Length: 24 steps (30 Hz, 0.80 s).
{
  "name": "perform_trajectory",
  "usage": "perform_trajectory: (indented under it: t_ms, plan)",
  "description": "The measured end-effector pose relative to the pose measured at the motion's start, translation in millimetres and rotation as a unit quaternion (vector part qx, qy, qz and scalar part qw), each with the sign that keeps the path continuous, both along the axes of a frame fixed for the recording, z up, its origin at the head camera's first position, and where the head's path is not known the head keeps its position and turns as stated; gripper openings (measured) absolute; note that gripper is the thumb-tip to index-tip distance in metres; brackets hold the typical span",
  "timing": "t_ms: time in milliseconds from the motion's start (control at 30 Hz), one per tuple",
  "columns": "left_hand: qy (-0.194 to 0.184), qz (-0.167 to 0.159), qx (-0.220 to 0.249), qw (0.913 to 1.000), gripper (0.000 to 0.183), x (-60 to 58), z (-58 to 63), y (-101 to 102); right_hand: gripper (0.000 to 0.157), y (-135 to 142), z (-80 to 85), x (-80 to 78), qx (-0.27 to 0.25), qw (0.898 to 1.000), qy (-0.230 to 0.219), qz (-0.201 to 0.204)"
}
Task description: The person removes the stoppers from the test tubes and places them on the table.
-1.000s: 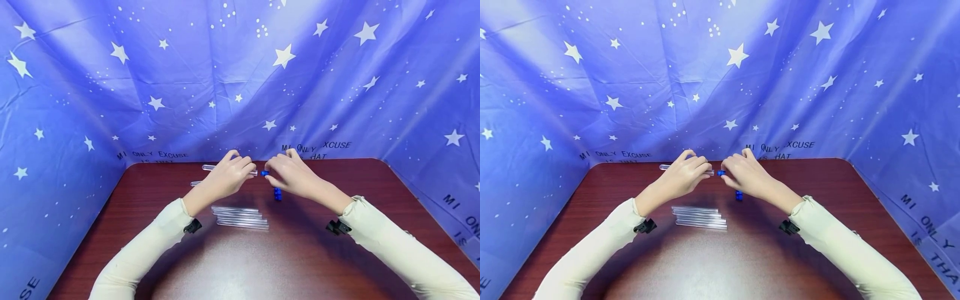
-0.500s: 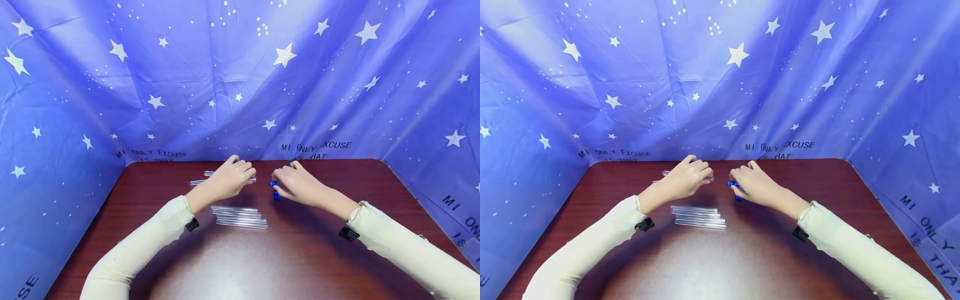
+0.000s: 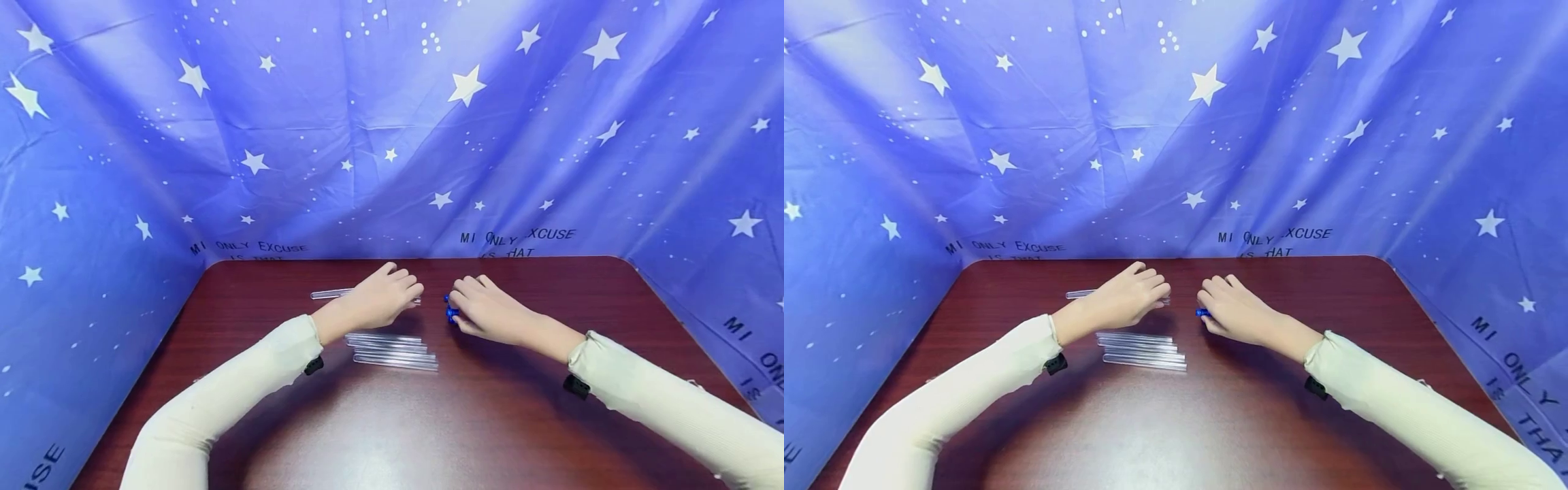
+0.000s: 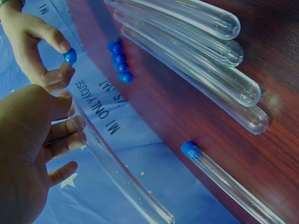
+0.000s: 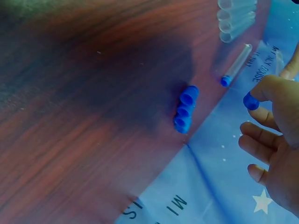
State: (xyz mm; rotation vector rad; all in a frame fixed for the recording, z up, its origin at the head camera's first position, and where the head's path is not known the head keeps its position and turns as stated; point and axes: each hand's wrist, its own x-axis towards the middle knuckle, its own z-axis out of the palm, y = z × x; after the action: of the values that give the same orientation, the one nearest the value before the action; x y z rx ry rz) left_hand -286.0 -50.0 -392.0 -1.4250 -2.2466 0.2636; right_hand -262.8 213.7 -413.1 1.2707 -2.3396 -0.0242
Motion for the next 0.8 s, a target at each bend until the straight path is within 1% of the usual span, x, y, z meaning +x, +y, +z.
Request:
perform_trajectory:
  t_ms: [133, 267, 400, 533, 700, 800]
  plan:
    - [-0.019, 0.001, -0.021, 0.9996, 0.020, -1.3, -5.3, -0.5, 0.020, 0.4, -10.9, -0.1, 0.006, 1.000, 0.002, 0.001]
    - [-0.025, 0.000, -0.035, 0.9991, 0.022, -2.5, -9.8, 1.5, 0.020, 1.7, -17.4, 0.6, 0.011, 1.000, 0.003, 0.000]
    - [-0.035, 0.001, -0.048, 0.9982, 0.021, -3.7, -12.3, 4.4, 0.021, 3.3, -19.3, 1.3, 0.011, 1.000, 0.011, 0.004]
    - [-0.041, 0.010, -0.060, 0.9973, 0.020, -4.5, -12.5, 6.0, 0.022, 3.3, -19.7, 0.0, 0.008, 1.000, 0.017, 0.005]
    - [-0.042, 0.003, -0.062, 0.9971, 0.018, -3.1, -13.8, 5.5, 0.023, 2.9, -22.8, -1.8, 0.020, 1.000, 0.017, -0.001]
    - [-0.045, 0.003, -0.072, 0.9964, 0.018, -1.7, -15.4, 4.8, 0.024, 2.7, -25.5, -2.3, 0.028, 0.999, 0.015, -0.004]
